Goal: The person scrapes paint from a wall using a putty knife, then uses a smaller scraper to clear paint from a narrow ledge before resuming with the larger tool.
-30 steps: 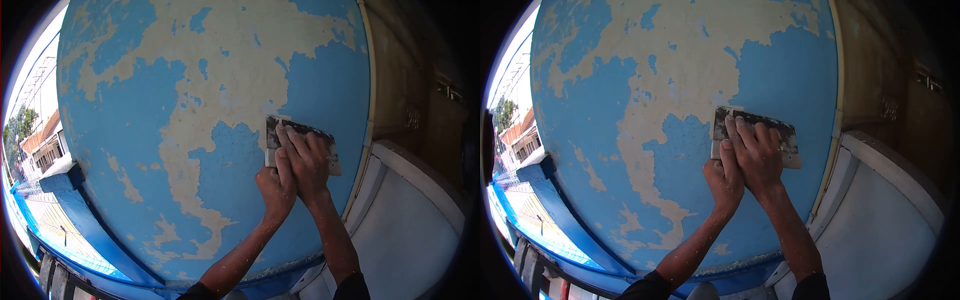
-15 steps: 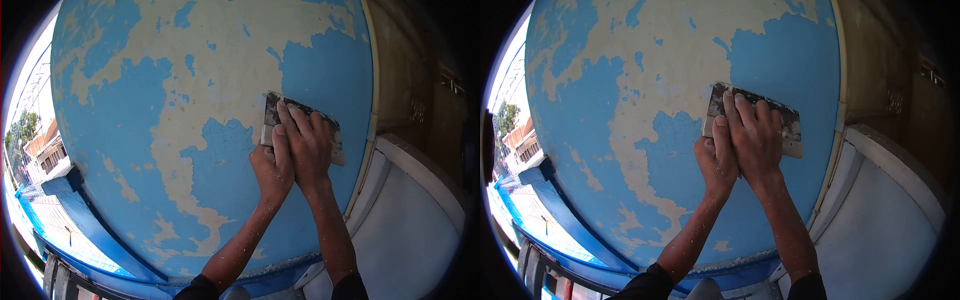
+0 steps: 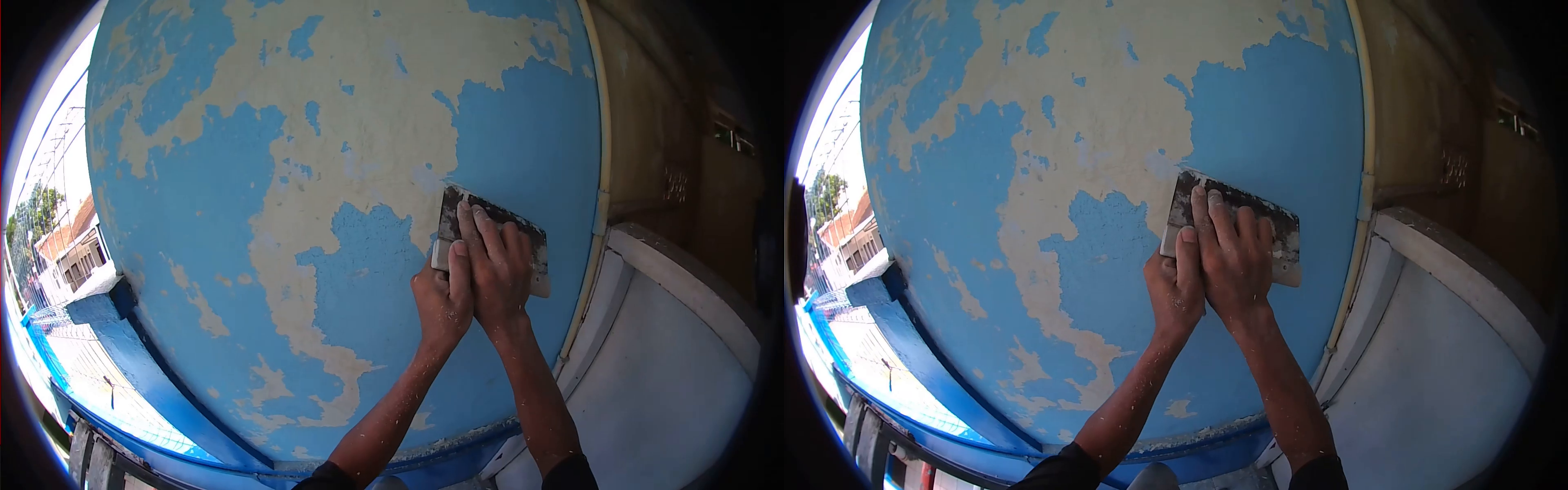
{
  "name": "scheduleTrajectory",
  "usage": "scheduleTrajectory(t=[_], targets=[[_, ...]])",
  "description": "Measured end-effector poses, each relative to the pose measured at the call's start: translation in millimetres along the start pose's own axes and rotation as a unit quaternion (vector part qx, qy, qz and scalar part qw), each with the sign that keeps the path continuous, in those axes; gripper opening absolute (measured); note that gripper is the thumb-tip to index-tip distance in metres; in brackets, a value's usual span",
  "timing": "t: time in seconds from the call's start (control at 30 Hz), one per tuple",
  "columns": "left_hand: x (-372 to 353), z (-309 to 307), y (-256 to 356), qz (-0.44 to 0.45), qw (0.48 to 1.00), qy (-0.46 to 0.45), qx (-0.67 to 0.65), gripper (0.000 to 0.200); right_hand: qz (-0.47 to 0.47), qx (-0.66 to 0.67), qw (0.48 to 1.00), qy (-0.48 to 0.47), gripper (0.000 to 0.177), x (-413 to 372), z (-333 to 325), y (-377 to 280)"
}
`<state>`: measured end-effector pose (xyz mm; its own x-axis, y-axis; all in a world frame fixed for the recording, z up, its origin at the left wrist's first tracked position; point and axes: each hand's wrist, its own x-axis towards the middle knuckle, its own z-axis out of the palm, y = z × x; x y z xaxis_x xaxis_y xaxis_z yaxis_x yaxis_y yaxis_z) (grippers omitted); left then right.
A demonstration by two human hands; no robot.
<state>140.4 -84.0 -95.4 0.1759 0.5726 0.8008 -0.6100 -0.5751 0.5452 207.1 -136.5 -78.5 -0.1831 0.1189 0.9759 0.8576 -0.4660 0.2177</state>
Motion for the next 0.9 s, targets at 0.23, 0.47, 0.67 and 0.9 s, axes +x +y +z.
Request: scheduleTrajectory(t=[0.23,0.47,0.67,0.9], targets=[[40.7,11.5,43.2,-0.104,0.989,-0.091,0.044,0.037,0.029,0.02,0.999,-0.008,0.043,50.0,-8.0,15.9],[80.7,31.4,47.4,0.045,0.999,0.018,0.007,0.048,-0.013,-0.002,0.999,0.031,0.042,89.6,2.4,27.2],[66.9,29.5,53.7,0.029,0.999,0.023,-0.008,0.052,-0.024,-0.003,1.0,-0.013,0.037,87.7,-11.4,19.6],[103.6,37.5,71.0,0.023,1.0,-0.006,0.009,0.051,-0.006,0.017,0.999,-0.033,0.041,123.2,-10.6,31.3]])
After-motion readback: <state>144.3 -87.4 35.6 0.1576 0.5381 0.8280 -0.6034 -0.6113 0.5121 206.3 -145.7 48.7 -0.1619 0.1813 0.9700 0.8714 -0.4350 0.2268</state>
